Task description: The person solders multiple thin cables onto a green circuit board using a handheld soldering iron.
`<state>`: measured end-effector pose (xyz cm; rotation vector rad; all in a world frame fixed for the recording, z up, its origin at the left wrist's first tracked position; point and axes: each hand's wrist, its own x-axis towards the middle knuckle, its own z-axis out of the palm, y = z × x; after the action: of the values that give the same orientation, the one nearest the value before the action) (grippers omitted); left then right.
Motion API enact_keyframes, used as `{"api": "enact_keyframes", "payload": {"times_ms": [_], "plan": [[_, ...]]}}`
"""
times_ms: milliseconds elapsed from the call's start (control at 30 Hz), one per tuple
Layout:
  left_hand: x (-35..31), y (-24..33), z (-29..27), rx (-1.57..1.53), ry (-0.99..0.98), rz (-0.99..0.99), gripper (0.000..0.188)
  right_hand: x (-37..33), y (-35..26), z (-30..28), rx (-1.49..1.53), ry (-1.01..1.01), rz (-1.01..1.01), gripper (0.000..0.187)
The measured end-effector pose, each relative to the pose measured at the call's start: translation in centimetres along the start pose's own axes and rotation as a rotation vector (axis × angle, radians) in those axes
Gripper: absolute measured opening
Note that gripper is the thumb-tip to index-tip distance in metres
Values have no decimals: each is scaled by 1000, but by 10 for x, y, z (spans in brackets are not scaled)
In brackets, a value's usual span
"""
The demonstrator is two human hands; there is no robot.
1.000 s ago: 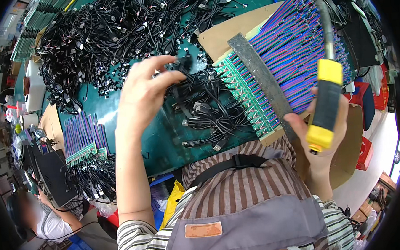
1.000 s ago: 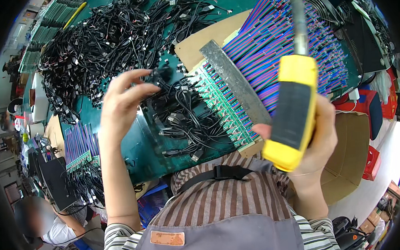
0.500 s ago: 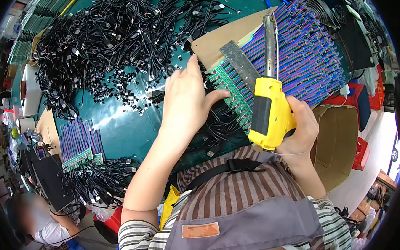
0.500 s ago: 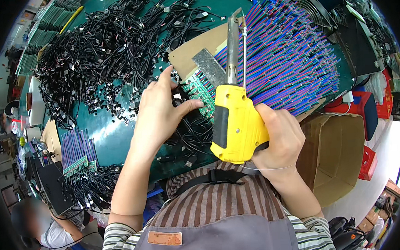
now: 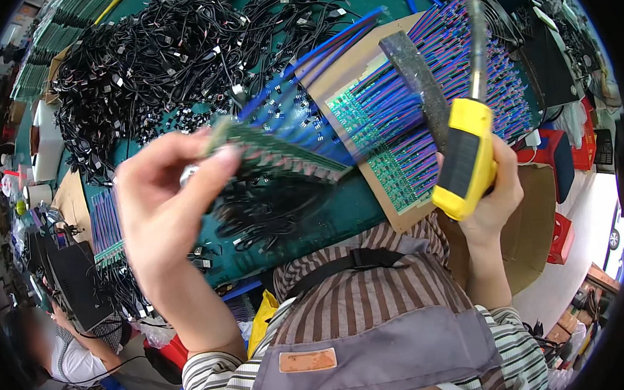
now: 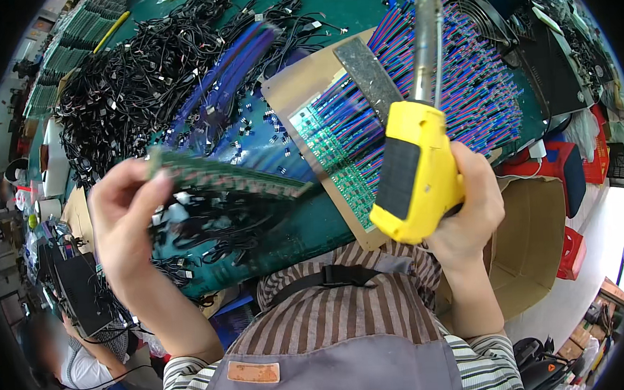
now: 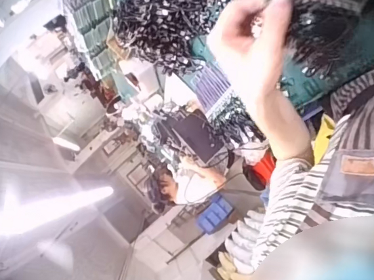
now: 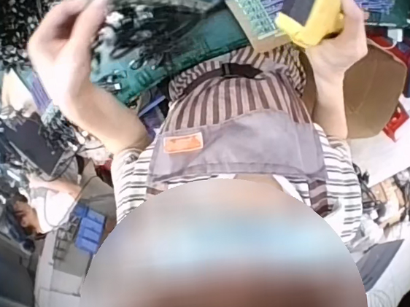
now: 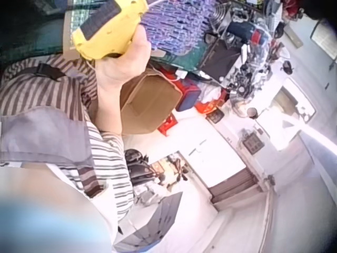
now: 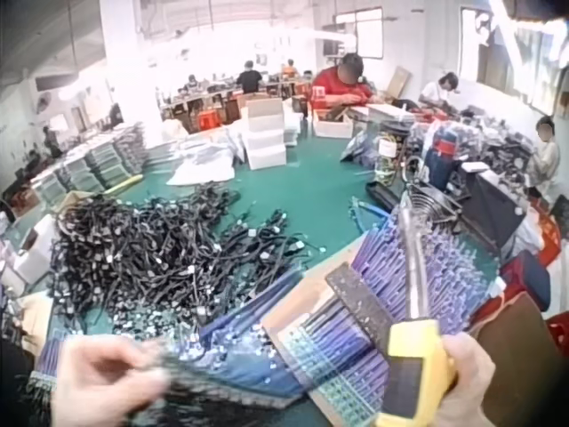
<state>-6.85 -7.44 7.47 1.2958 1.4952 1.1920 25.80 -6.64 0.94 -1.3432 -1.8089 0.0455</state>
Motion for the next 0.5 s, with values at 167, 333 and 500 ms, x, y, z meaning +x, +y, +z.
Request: {"api": "enact_keyframes", "payload": {"times_ms": [167,333,500], "plan": [[-9,-23,-67,-99,270,107,7,-12,1,18,-65,-18,-32,53],[-42,-6,-105,-194,799,17,20,-10,-13,21,-71,-78,-45,56],[-109,-1,-183,-464,915,-147,35,-15,-18,26,-52,-136,28,60]]}}
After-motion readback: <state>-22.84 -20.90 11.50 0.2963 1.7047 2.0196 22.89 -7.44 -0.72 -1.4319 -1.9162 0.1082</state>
